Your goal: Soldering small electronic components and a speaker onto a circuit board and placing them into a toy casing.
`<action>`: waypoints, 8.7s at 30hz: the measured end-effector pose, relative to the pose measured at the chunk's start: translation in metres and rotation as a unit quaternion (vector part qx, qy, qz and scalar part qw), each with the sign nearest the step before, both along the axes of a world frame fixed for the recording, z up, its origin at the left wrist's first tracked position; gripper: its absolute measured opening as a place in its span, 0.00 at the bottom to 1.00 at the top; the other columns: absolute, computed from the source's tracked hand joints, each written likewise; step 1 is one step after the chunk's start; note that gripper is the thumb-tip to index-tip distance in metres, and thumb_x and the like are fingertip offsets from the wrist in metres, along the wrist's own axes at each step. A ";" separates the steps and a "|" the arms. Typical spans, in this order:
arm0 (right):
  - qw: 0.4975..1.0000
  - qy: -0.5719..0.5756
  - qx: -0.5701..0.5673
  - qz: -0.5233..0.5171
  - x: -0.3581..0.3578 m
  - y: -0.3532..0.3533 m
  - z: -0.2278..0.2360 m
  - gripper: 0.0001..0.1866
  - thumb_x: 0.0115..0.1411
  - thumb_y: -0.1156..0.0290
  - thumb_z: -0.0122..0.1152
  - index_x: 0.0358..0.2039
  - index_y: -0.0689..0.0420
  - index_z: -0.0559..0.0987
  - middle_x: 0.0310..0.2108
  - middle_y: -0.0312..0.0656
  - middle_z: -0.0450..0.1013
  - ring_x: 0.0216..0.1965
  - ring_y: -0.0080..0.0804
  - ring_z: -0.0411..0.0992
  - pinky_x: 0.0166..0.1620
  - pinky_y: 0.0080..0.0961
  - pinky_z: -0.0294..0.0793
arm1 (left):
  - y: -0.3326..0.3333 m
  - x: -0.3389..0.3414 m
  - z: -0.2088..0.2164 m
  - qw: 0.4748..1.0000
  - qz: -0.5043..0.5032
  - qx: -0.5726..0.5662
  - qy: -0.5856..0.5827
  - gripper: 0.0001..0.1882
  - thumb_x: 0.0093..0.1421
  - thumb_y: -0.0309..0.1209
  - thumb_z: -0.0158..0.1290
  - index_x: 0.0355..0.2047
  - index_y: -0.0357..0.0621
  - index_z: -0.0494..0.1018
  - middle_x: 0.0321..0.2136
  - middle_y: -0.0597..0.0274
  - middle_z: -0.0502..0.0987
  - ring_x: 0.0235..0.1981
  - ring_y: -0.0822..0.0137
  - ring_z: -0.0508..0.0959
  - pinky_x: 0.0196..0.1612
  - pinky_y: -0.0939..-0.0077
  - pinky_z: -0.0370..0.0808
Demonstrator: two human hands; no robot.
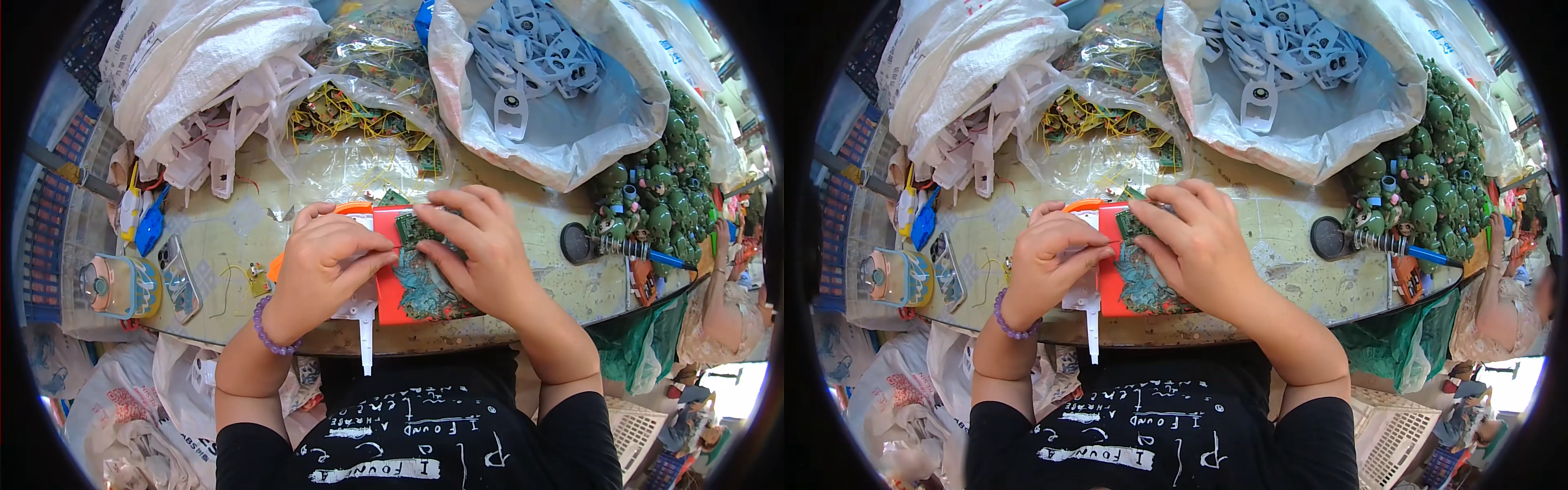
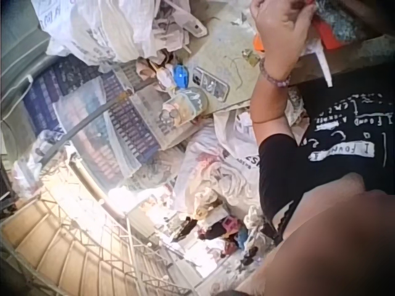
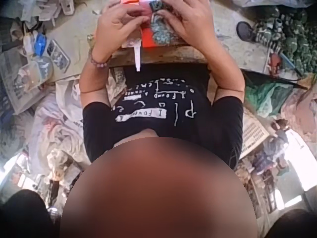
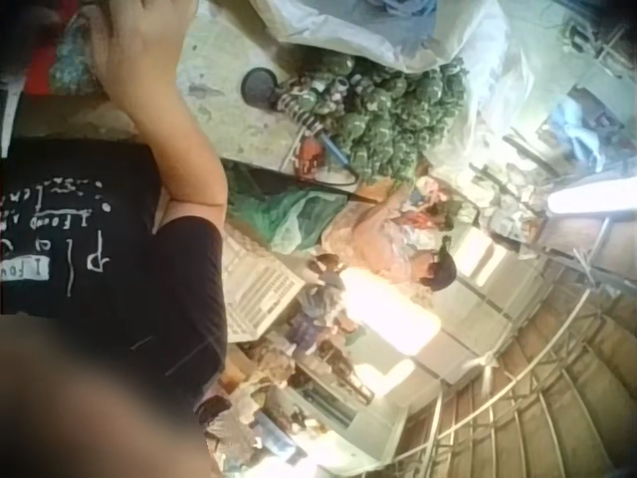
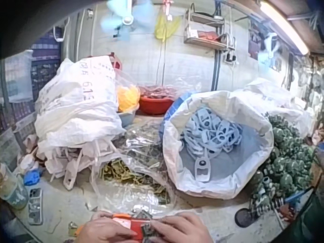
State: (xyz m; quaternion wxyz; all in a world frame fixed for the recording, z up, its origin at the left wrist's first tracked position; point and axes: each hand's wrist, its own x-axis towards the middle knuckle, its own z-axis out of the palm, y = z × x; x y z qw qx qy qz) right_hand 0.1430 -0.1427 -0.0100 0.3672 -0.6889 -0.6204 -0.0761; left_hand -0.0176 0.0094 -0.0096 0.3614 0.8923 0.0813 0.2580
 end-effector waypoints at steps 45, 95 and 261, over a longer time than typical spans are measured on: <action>0.816 0.269 0.231 -0.457 0.139 -0.239 -0.009 0.11 0.65 0.61 0.55 0.32 0.55 0.75 0.15 0.24 0.57 0.15 0.10 0.51 0.19 0.13 0.45 | -0.012 0.011 -0.009 0.981 -0.059 0.166 -0.082 0.08 0.46 0.20 0.61 0.27 0.39 0.74 0.37 0.58 0.80 0.43 0.58 0.81 0.42 0.68 0.79; 0.961 -0.056 0.167 0.211 -0.016 -0.105 -0.012 0.16 0.56 0.60 0.66 0.36 0.58 0.75 0.23 0.36 0.69 0.20 0.25 0.68 0.17 0.17 0.66 | -0.014 0.013 -0.011 0.981 -0.034 0.173 -0.079 0.09 0.44 0.21 0.62 0.27 0.39 0.75 0.37 0.59 0.80 0.40 0.60 0.81 0.40 0.70 0.79; 0.969 0.036 0.152 0.193 -0.011 -0.109 -0.016 0.16 0.55 0.62 0.67 0.38 0.58 0.75 0.25 0.37 0.71 0.23 0.29 0.71 0.23 0.22 0.72 | -0.018 0.013 0.034 0.985 -0.029 0.102 0.139 0.06 0.42 0.20 0.58 0.23 0.37 0.74 0.31 0.58 0.74 0.30 0.60 0.76 0.34 0.72 0.74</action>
